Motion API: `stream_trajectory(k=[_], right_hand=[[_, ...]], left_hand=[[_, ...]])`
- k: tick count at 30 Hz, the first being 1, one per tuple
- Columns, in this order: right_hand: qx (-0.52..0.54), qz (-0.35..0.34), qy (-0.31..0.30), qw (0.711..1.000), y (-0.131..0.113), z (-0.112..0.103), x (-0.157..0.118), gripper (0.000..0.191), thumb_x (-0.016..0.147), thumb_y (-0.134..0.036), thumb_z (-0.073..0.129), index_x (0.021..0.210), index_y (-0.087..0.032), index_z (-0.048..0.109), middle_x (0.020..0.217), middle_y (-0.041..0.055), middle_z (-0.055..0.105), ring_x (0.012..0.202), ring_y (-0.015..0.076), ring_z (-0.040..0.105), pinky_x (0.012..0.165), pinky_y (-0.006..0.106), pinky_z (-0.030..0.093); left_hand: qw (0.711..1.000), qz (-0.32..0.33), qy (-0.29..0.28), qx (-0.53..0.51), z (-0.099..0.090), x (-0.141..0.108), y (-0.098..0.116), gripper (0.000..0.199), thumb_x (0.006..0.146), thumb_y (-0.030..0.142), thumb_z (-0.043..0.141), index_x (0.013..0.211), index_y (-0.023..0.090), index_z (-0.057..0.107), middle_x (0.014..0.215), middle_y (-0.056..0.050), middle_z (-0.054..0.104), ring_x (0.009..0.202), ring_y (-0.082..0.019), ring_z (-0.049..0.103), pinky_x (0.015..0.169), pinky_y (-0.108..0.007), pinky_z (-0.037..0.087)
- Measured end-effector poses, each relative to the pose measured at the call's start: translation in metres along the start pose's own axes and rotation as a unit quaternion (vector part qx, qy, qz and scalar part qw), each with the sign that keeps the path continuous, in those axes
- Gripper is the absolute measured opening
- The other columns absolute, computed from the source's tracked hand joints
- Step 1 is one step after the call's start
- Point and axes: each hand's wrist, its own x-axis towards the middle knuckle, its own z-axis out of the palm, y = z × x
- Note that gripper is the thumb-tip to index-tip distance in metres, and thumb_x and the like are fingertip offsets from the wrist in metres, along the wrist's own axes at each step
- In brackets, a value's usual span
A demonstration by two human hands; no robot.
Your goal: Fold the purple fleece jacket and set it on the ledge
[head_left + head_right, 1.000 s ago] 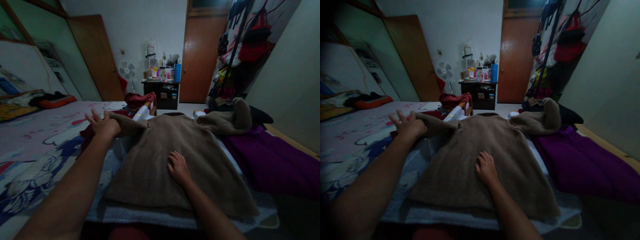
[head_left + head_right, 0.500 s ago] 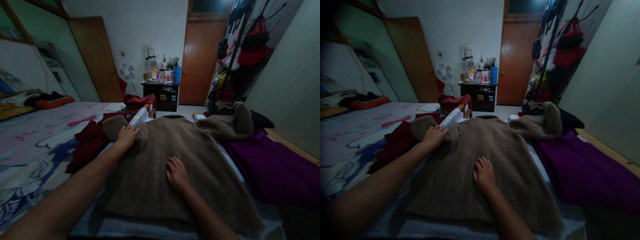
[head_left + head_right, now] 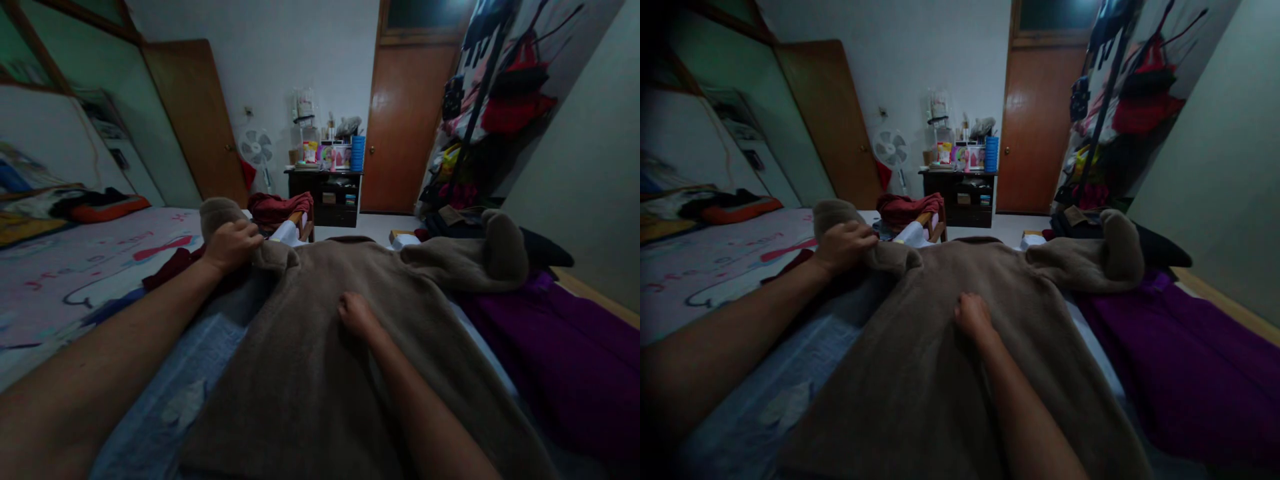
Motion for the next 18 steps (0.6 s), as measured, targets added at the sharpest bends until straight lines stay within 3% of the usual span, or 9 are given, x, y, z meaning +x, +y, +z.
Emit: stream_trajectory(k=[2,5,10,12,14,16,18], right_hand=[[0.004,0.004,0.05,0.999,0.007,0.013,0.005,0.04,0.088,-0.029,0.05,0.125,-0.017,0.058,0.13,0.0125,0.058,0.122,0.0226,0.051,0.101,0.033,0.036],[-0.003,0.001,0.067,0.998,0.016,0.033,0.003,0.045,0.088,-0.034,0.051,0.13,-0.018,0.055,0.146,0.0122,0.043,0.138,0.0258,0.032,0.111,0.041,0.024],[0.017,-0.003,0.07,0.997,0.025,0.047,-0.001,0.044,0.089,-0.035,0.05,0.13,-0.021,0.056,0.149,0.0075,0.041,0.141,0.0246,0.027,0.114,0.042,0.02],[0.023,-0.003,0.074,0.997,0.026,0.046,-0.001,0.044,0.088,-0.035,0.051,0.129,-0.021,0.057,0.149,0.0074,0.041,0.141,0.0246,0.027,0.114,0.041,0.02],[0.029,-0.004,0.079,0.996,0.027,0.045,-0.001,0.043,0.088,-0.035,0.051,0.128,-0.02,0.057,0.148,0.0077,0.042,0.141,0.0246,0.028,0.114,0.042,0.021],[0.036,-0.004,0.082,0.996,0.027,0.045,-0.001,0.042,0.088,-0.035,0.05,0.127,-0.02,0.058,0.147,0.0073,0.043,0.14,0.0244,0.028,0.114,0.042,0.021],[0.042,-0.006,0.083,0.996,0.028,0.045,-0.001,0.041,0.088,-0.034,0.05,0.125,-0.02,0.058,0.147,0.0067,0.043,0.14,0.0238,0.029,0.114,0.042,0.021]], left_hand=[[0.997,0.042,-0.007,0.063,0.006,0.002,-0.014,0.028,0.093,0.016,0.039,0.102,0.019,0.066,0.11,-0.008,0.06,0.101,-0.024,0.046,0.086,-0.04,0.036],[0.992,0.059,-0.038,0.1,0.025,-0.002,-0.031,0.032,0.093,0.015,0.038,0.11,0.019,0.064,0.122,-0.01,0.058,0.108,-0.026,0.045,0.093,-0.044,0.032],[0.977,-0.049,-0.175,0.113,0.046,-0.006,-0.039,0.03,0.087,0.017,0.049,0.112,0.021,0.066,0.129,-0.011,0.057,0.13,-0.036,0.034,0.105,-0.06,0.016],[0.975,-0.059,-0.191,0.1,0.042,0.001,-0.028,0.028,0.088,0.016,0.048,0.107,0.019,0.068,0.123,-0.011,0.06,0.13,-0.037,0.035,0.105,-0.063,0.012],[0.988,-0.031,-0.136,0.066,0.036,0.014,-0.005,0.026,0.088,0.014,0.046,0.101,0.017,0.068,0.117,-0.011,0.062,0.131,-0.034,0.035,0.108,-0.059,0.012],[0.996,0.011,-0.084,-0.024,0.037,0.03,0.026,0.027,0.089,0.013,0.043,0.104,0.014,0.066,0.12,-0.013,0.059,0.129,-0.029,0.037,0.109,-0.05,0.021],[0.988,0.055,-0.105,-0.101,0.05,0.043,0.059,0.029,0.089,0.015,0.044,0.109,0.017,0.065,0.117,-0.012,0.061,0.119,-0.025,0.048,0.104,-0.041,0.033]])
